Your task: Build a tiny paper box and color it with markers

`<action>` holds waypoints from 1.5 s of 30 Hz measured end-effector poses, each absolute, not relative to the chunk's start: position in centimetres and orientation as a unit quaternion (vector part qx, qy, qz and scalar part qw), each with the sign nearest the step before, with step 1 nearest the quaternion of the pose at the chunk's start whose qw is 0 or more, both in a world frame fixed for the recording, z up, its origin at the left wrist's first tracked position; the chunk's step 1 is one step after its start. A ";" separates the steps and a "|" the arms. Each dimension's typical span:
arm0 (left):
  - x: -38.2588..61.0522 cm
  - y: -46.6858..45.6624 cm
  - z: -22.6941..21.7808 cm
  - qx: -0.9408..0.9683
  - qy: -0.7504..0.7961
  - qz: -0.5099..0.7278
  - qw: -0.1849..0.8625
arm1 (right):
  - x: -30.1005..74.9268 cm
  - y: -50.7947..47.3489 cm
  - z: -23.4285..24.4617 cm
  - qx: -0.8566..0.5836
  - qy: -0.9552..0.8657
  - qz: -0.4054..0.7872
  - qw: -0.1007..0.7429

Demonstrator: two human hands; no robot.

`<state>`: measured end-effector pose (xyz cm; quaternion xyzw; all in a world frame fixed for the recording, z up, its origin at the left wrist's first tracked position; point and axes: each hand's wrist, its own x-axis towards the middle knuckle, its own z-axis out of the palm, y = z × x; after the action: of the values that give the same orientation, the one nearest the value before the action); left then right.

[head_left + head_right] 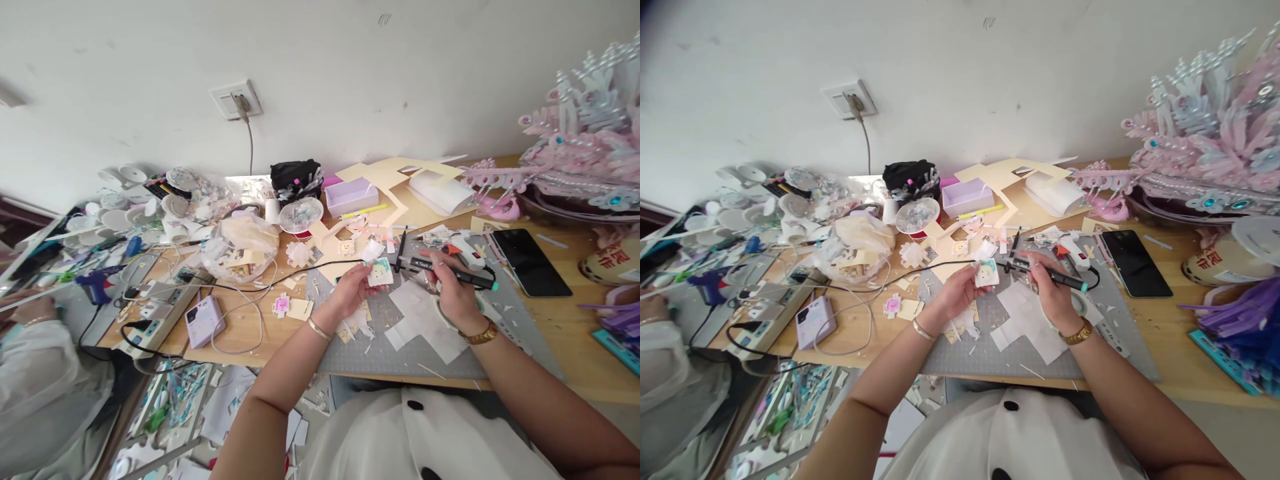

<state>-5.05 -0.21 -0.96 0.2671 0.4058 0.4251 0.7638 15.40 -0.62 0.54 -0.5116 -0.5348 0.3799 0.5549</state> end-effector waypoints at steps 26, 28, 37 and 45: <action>-5.2 -0.2 -1.0 0.313 0.466 0.444 0.698 | 14.7 -0.8 0.2 -0.491 -0.615 0.398 0.471; -5.2 -0.2 -1.1 0.315 0.464 0.444 0.699 | 14.7 -0.8 0.1 -0.492 -0.619 0.385 0.477; -5.1 -0.2 -1.1 0.308 0.467 0.452 0.695 | 14.9 -1.0 -0.5 -0.494 -0.624 0.379 0.473; -5.0 -0.1 -0.9 0.302 0.465 0.458 0.695 | 14.9 -1.0 -0.4 -0.490 -0.633 0.371 0.470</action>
<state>-5.02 -0.07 -0.86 0.3024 0.4653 0.4576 0.6947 14.90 -1.00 -0.38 -0.4902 -0.6334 0.3709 0.4700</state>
